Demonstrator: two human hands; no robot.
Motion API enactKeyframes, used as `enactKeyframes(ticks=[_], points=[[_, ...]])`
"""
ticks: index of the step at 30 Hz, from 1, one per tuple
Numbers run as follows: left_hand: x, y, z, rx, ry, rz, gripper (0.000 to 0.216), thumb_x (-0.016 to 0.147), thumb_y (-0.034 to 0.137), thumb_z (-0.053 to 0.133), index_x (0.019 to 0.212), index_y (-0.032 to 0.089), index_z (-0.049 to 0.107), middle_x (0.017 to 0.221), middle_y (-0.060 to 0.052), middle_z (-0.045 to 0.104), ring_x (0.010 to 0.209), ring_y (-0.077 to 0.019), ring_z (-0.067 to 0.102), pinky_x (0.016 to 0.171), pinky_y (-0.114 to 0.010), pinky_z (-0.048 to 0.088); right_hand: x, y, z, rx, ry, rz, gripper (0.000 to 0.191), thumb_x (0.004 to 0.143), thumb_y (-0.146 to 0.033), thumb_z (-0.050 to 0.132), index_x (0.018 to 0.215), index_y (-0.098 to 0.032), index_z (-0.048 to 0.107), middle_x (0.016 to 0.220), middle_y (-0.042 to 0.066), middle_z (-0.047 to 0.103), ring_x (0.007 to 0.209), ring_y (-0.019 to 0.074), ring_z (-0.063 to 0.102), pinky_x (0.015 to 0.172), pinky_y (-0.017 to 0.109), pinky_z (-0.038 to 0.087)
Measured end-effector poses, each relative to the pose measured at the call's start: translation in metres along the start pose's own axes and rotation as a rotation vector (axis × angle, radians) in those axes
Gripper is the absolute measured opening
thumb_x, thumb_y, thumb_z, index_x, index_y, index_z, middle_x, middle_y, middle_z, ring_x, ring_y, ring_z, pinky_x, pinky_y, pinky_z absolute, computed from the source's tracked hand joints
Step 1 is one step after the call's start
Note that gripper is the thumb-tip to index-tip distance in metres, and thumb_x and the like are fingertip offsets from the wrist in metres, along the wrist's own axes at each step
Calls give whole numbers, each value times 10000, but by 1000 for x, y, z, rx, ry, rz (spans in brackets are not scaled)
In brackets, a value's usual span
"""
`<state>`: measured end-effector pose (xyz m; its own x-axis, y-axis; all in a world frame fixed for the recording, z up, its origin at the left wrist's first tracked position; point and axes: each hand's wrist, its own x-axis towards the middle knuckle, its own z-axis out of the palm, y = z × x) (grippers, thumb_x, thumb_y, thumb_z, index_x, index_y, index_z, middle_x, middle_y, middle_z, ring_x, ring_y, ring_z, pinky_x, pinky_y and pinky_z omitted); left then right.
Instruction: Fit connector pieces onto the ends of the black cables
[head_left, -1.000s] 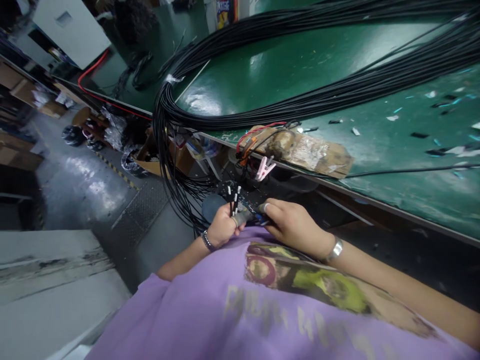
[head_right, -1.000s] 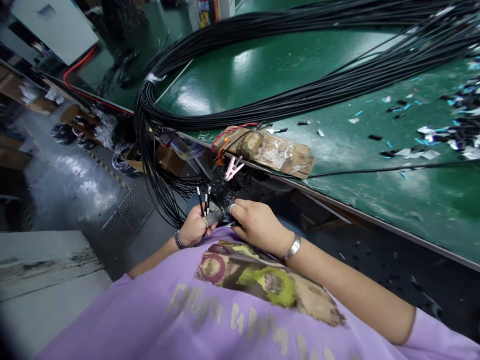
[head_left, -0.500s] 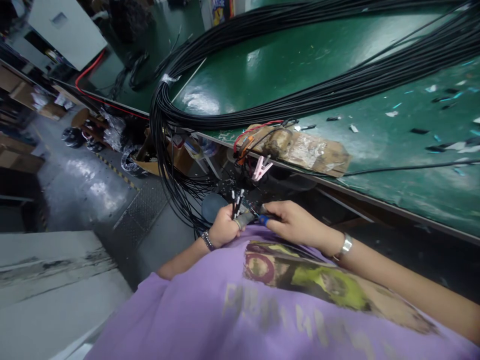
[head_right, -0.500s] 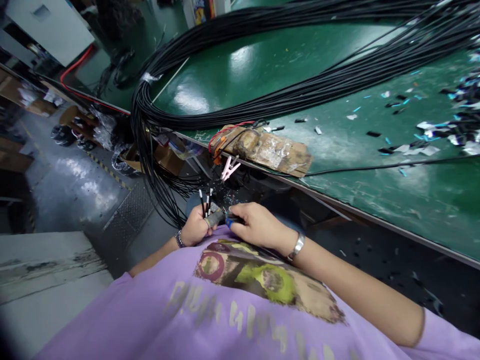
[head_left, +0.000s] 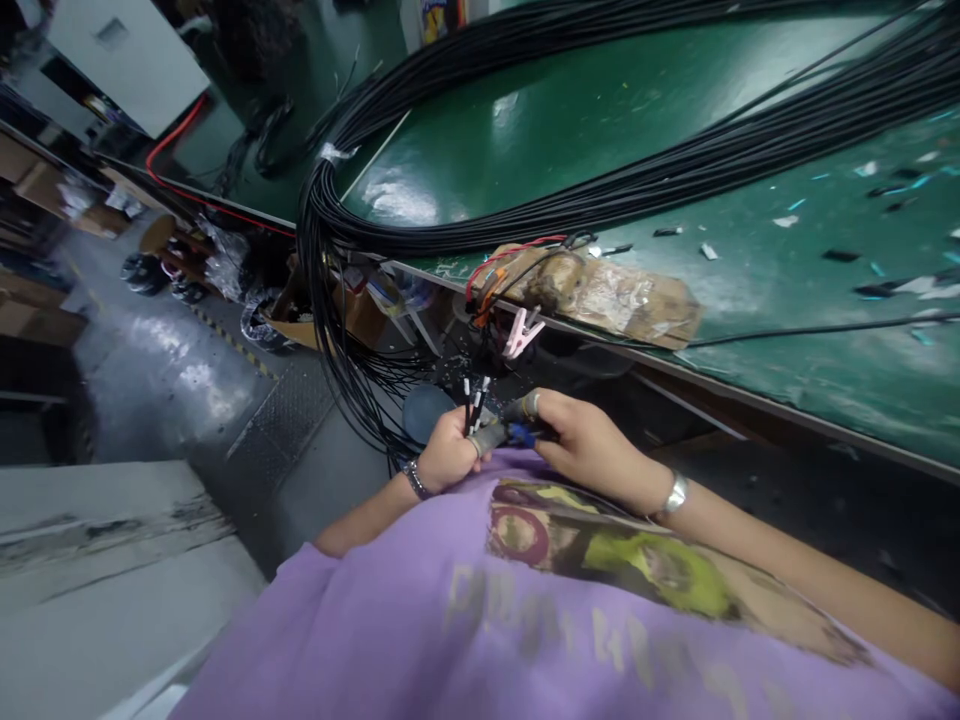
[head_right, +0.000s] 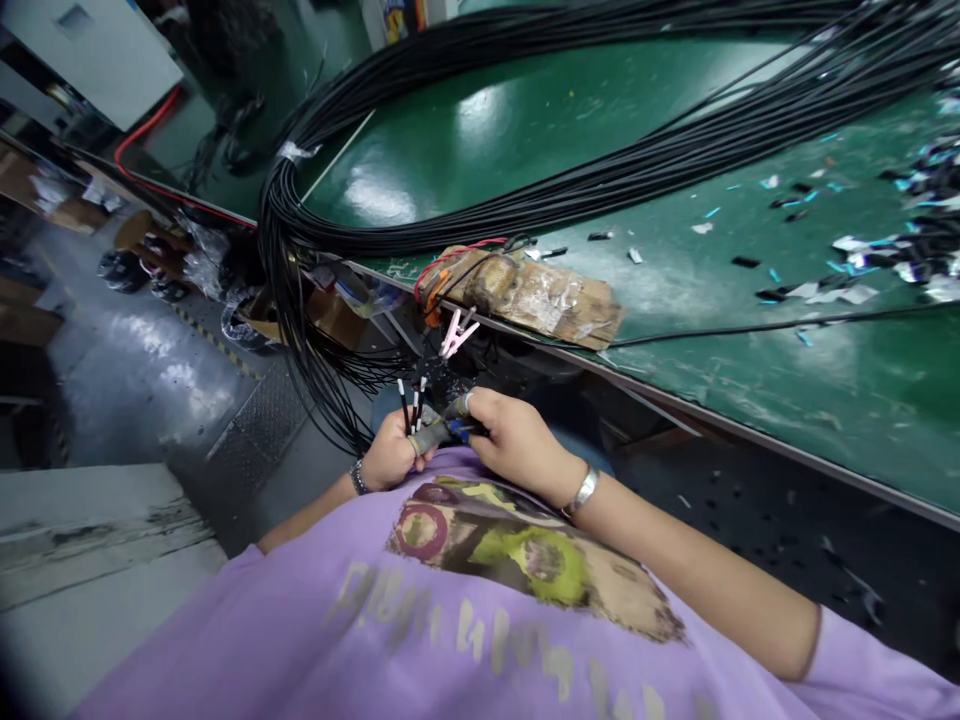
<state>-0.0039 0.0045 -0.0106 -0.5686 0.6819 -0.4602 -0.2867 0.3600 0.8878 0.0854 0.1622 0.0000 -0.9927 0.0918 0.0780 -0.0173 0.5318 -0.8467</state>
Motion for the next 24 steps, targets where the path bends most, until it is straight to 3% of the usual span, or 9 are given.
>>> enactKeyframes(ticks=[5, 8, 9, 11, 14, 15, 20, 24], points=[[-3, 1, 2, -37, -41, -32, 456, 591, 526, 738, 633, 164, 465, 448, 71, 488, 325, -26, 359, 345, -166, 250, 7, 18, 8, 420, 14, 275, 257, 754, -441, 606, 695, -199, 544, 639, -1, 556, 590, 136, 481, 561, 270, 425], [-8, 2, 0, -75, -55, -38, 465, 574, 532, 750, 633, 166, 471, 429, 76, 472, 316, -23, 337, 339, -167, 239, 11, 35, 3, 555, 339, 526, 406, 667, -566, 662, 606, -226, 448, 492, -51, 408, 446, 94, 324, 411, 239, 280], [-9, 1, -1, -98, -45, -39, 468, 573, 540, 749, 634, 165, 475, 427, 76, 471, 313, -23, 333, 335, -167, 231, 12, 37, 0, 584, 384, 574, 447, 651, -594, 659, 570, -232, 408, 470, -59, 370, 426, 84, 280, 394, 238, 241], [-9, -1, -4, -158, -4, -26, 471, 580, 559, 738, 637, 161, 492, 427, 70, 474, 305, -23, 329, 325, -168, 208, 12, 32, -5, 541, 335, 553, 477, 641, -623, 651, 540, -228, 404, 460, -58, 358, 425, 79, 270, 399, 240, 236], [-5, -6, -7, -227, 52, 16, 458, 610, 561, 718, 625, 153, 511, 432, 58, 483, 305, -25, 336, 319, -172, 205, 10, 10, -6, 470, 2, 389, 473, 623, -603, 676, 501, -212, 441, 465, -42, 396, 468, 96, 346, 457, 251, 329], [-4, -7, -7, -240, 61, 25, 452, 618, 554, 717, 618, 153, 508, 432, 56, 485, 306, -26, 339, 318, -174, 209, 9, 3, -5, 449, -35, 333, 430, 638, -579, 673, 531, -207, 485, 503, -28, 451, 509, 114, 402, 497, 261, 370], [-2, -4, -4, -239, 49, 22, 445, 615, 537, 728, 609, 156, 499, 430, 57, 486, 303, -28, 346, 322, -175, 232, 12, -11, 1, 398, 54, 237, 254, 702, -450, 637, 750, -204, 595, 774, 35, 644, 756, 194, 563, 733, 331, 468], [-4, -3, -2, -212, 46, 13, 470, 600, 549, 735, 583, 153, 483, 426, 55, 482, 302, -28, 361, 317, -170, 224, 17, -9, 1, 436, 57, 292, 339, 700, -531, 632, 704, -196, 583, 709, 26, 629, 668, 166, 534, 686, 318, 474]])
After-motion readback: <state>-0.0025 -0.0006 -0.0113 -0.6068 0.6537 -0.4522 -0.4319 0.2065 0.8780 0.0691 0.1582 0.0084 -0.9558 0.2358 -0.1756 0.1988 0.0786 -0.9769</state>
